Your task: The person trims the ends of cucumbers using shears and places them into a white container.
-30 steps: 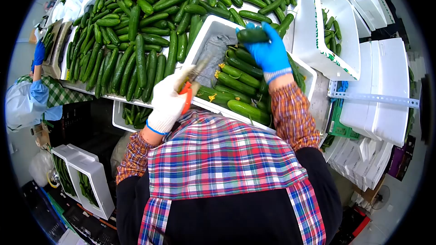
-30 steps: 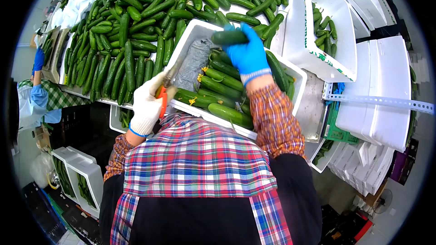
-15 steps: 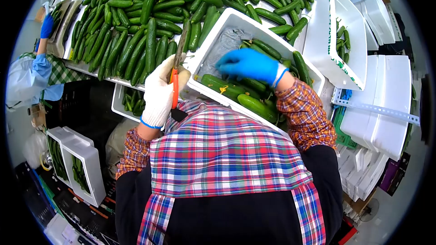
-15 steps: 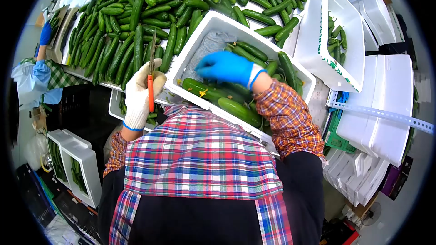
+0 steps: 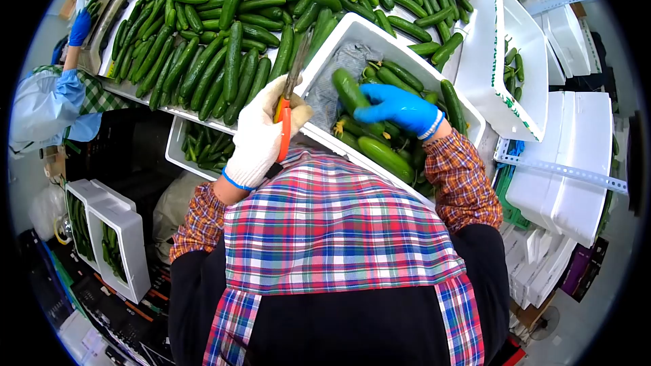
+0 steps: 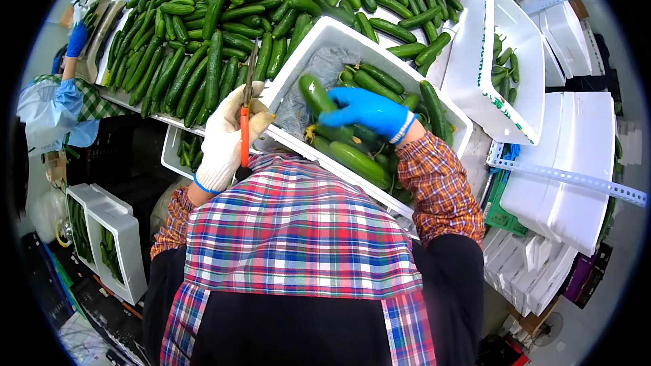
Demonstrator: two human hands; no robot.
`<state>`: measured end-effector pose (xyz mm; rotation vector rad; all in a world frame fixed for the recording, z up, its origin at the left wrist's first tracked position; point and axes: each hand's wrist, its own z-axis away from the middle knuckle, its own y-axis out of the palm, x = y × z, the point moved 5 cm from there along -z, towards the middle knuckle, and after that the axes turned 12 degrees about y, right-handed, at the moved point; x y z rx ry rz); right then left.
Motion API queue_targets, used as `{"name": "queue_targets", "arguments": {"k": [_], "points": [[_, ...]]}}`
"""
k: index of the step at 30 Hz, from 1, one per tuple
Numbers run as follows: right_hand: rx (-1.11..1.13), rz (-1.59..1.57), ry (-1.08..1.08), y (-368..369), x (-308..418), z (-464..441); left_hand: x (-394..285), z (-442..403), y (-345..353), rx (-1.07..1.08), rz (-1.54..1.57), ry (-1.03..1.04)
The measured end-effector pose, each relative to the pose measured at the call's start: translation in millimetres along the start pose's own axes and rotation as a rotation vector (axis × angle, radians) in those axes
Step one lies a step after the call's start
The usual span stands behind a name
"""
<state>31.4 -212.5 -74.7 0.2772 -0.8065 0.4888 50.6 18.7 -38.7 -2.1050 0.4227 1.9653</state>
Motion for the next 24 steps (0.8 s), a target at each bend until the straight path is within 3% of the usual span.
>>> {"name": "queue_targets", "arguments": {"k": [3,7,8,10,11,15,17,18,22,23,24], "points": [[0.107,-0.526,-0.253,13,15,16,0,-3,13,0.003,-0.012,0.032],[0.154,-0.649,-0.248,36,12,27,-28,-9,38,0.169,-0.338,0.181],[0.114,-0.724,-0.254,42,7,25,-26,-11,46,0.201,-0.318,0.335],[0.006,-0.932,-0.221,54,-1,29,-31,-15,53,0.224,-0.359,0.357],[0.006,-0.933,-0.221,53,-3,30,-26,-20,53,0.199,-0.328,0.398],[0.159,-0.898,-0.230,57,0,44,-23,-51,36,-0.053,-0.248,0.184],[0.215,-0.931,-0.217,57,2,51,4,-61,20,-0.125,-0.216,0.180],[0.240,-0.990,-0.218,60,12,53,1,-62,19,-0.156,-0.113,0.280],[0.073,-0.793,-0.200,53,12,47,-15,-42,18,-0.083,-0.019,0.246],[0.077,-0.795,-0.200,53,11,45,-20,-37,22,-0.024,0.049,0.149],[-0.075,-0.619,-0.202,50,8,42,-21,-33,26,0.034,0.116,0.052]]}}
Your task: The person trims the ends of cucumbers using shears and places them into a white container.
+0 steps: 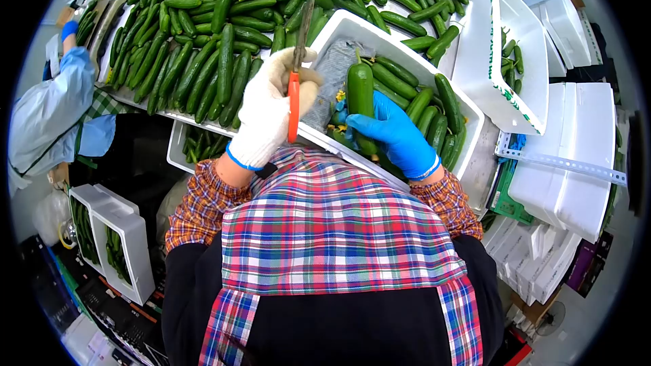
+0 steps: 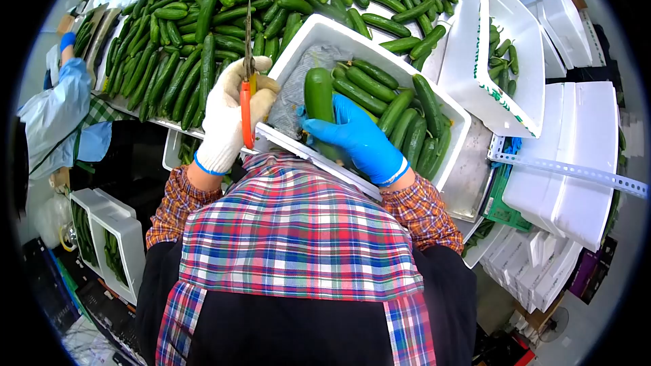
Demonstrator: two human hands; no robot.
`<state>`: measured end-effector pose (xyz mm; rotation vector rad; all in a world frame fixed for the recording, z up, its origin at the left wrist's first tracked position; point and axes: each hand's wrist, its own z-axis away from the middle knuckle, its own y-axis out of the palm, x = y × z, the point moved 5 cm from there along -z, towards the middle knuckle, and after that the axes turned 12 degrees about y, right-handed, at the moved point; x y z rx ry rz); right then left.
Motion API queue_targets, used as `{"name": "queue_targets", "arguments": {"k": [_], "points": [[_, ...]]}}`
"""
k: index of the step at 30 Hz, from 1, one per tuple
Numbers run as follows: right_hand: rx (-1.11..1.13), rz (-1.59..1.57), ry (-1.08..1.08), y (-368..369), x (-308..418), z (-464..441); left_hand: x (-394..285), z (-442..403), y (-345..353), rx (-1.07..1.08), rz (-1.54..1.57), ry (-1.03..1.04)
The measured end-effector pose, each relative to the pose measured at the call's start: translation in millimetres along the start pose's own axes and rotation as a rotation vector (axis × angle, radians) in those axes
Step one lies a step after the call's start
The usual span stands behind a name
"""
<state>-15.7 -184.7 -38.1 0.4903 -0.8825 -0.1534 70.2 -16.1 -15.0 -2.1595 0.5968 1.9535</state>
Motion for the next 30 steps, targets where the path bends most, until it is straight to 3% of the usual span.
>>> {"name": "queue_targets", "arguments": {"k": [1,3,4,5,7,9,11,13,15,19,21,23,28,30], "points": [[-0.122,0.190,-0.050,-1,3,-1,-1,3,1,-0.002,-0.002,0.000],[-0.135,0.094,-0.054,7,7,2,0,8,7,0.037,-0.006,-0.007],[-0.111,0.092,-0.055,9,7,1,-13,9,12,0.073,-0.322,0.089],[-0.088,0.090,-0.057,12,8,1,-12,9,16,0.074,-0.344,0.261],[-0.116,0.135,-0.029,26,9,4,-20,5,28,0.193,-0.561,0.279],[-0.148,0.183,-0.004,28,9,5,-9,0,31,0.156,-0.521,0.345],[-0.068,0.228,0.141,24,0,3,4,-13,22,-0.040,-0.221,0.169],[-0.079,0.309,0.060,23,-1,5,15,-35,7,-0.129,-0.326,0.173],[0.004,0.141,0.069,23,0,6,25,-36,-4,-0.139,-0.159,0.081],[0.103,-0.344,-0.008,9,1,3,18,-14,-12,0.049,-0.201,0.003],[0.164,-0.318,-0.066,3,2,0,10,-2,-14,0.148,-0.266,-0.051],[-0.101,-0.023,-0.185,-10,6,0,-11,6,-8,0.345,-0.511,-0.132],[-0.096,-0.046,-0.149,-9,12,6,-12,16,-11,0.491,-0.626,0.066],[-0.202,0.124,-0.197,-12,14,10,-18,15,-10,0.497,-0.725,0.101]]}}
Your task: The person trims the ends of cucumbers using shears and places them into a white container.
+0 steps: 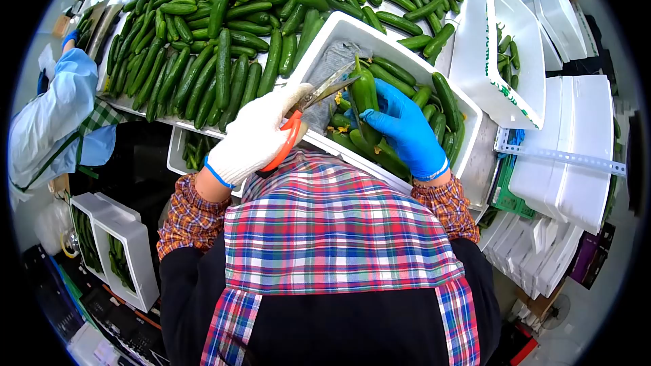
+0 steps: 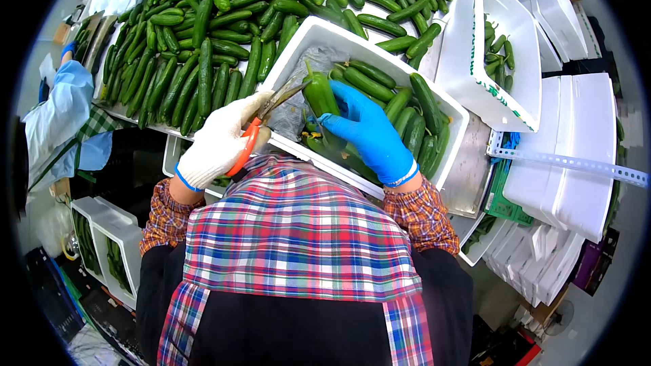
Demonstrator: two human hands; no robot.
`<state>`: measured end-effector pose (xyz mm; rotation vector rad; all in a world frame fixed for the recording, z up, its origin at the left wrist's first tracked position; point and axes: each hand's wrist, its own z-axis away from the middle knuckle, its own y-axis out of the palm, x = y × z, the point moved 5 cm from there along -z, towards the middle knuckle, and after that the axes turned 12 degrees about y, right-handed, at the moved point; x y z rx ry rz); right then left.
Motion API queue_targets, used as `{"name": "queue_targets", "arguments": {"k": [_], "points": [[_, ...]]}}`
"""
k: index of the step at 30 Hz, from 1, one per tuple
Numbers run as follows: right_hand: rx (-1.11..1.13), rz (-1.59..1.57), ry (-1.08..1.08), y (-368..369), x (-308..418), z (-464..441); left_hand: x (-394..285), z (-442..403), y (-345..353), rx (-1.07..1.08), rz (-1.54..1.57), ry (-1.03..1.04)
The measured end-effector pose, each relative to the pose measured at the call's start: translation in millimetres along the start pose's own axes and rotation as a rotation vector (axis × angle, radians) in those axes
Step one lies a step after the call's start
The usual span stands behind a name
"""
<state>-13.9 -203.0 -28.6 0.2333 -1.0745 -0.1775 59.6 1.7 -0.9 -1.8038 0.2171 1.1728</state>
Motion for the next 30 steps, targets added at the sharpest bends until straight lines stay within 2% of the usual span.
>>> {"name": "queue_targets", "arguments": {"k": [1,4,6,9,11,13,15,17,19,22,24,29,30], "points": [[-0.001,0.002,0.000,0,1,1,-3,-1,-2,0.008,-0.102,0.013],[-0.041,0.106,0.015,-2,2,5,-8,-3,-4,-0.016,-0.139,0.020],[-0.072,0.188,-0.125,-2,5,7,-7,-4,-2,-0.004,-0.185,0.049],[-0.109,0.295,-0.173,-3,7,8,-8,-4,-1,0.018,-0.229,0.065],[-0.139,0.304,-0.119,5,20,14,-6,-3,1,0.029,-0.225,0.054],[-0.170,0.312,-0.066,3,19,13,7,-1,3,-0.048,-0.082,-0.080],[0.028,0.004,0.094,0,-3,2,13,0,7,-0.082,0.038,-0.150],[0.040,0.003,0.063,4,-3,0,14,0,9,-0.116,0.160,-0.219],[0.052,0.002,0.035,3,-5,-1,5,-2,14,-0.149,0.531,-0.220],[0.164,-0.138,0.088,3,-10,-6,-7,-4,23,-0.138,0.633,-0.257],[0.203,-0.217,0.068,8,-5,-5,-12,-10,31,-0.137,0.562,-0.144],[0.148,-0.237,0.052,12,-13,-10,-21,-26,39,-0.224,0.526,-0.099],[0.129,-0.260,0.028,11,-13,-10,-17,-28,40,-0.244,0.619,-0.129]]}}
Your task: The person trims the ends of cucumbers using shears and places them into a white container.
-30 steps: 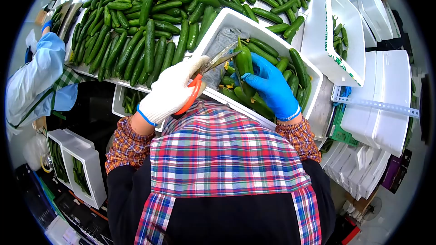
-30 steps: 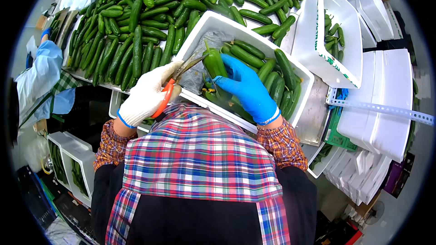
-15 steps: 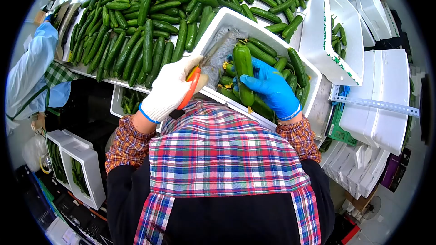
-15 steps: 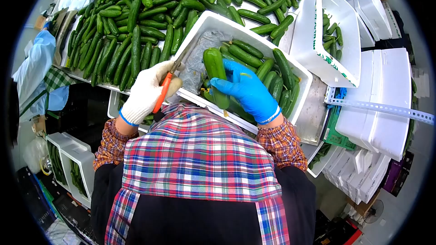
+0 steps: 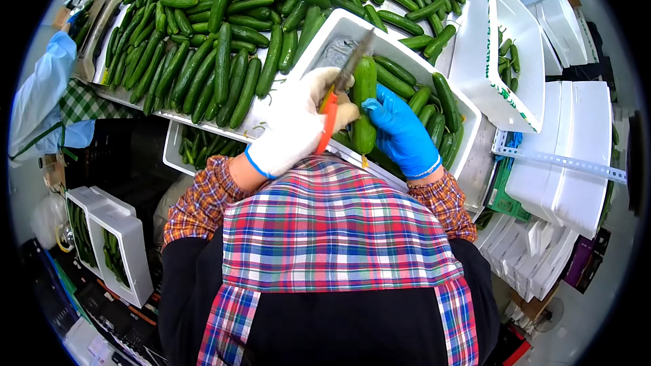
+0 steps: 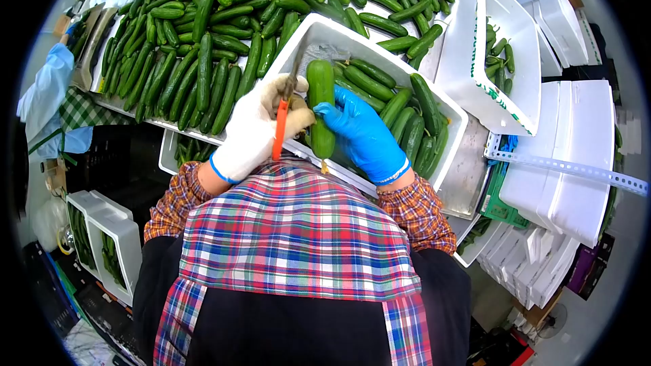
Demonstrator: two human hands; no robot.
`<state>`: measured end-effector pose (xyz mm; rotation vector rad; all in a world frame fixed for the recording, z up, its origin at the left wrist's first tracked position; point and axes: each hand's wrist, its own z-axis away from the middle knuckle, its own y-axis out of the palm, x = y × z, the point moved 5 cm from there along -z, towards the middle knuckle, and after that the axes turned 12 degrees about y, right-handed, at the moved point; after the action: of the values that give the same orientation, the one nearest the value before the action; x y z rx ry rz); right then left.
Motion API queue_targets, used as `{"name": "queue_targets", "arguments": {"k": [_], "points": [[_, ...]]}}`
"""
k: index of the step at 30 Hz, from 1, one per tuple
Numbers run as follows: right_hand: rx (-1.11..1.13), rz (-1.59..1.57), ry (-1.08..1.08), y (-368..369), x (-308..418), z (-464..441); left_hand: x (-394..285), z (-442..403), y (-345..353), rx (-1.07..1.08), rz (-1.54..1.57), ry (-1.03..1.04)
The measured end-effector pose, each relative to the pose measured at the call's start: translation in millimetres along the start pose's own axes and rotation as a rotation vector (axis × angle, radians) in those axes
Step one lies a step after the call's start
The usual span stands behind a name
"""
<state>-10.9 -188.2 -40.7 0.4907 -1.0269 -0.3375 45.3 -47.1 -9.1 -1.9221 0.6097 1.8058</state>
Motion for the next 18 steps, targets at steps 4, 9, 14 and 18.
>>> {"name": "queue_targets", "arguments": {"k": [4,9,14,18], "points": [[0.095,-0.209,0.093,1,3,6,14,-6,-11,-0.081,0.062,-0.070],[0.162,-0.819,0.095,-17,-4,-8,13,4,-31,-0.143,-0.209,0.018],[0.035,-0.810,0.014,-29,-7,-16,18,12,-36,-0.123,-0.040,-0.028],[-0.043,-0.799,-0.050,-27,-12,-19,4,10,-19,-0.053,0.004,-0.060]]}}
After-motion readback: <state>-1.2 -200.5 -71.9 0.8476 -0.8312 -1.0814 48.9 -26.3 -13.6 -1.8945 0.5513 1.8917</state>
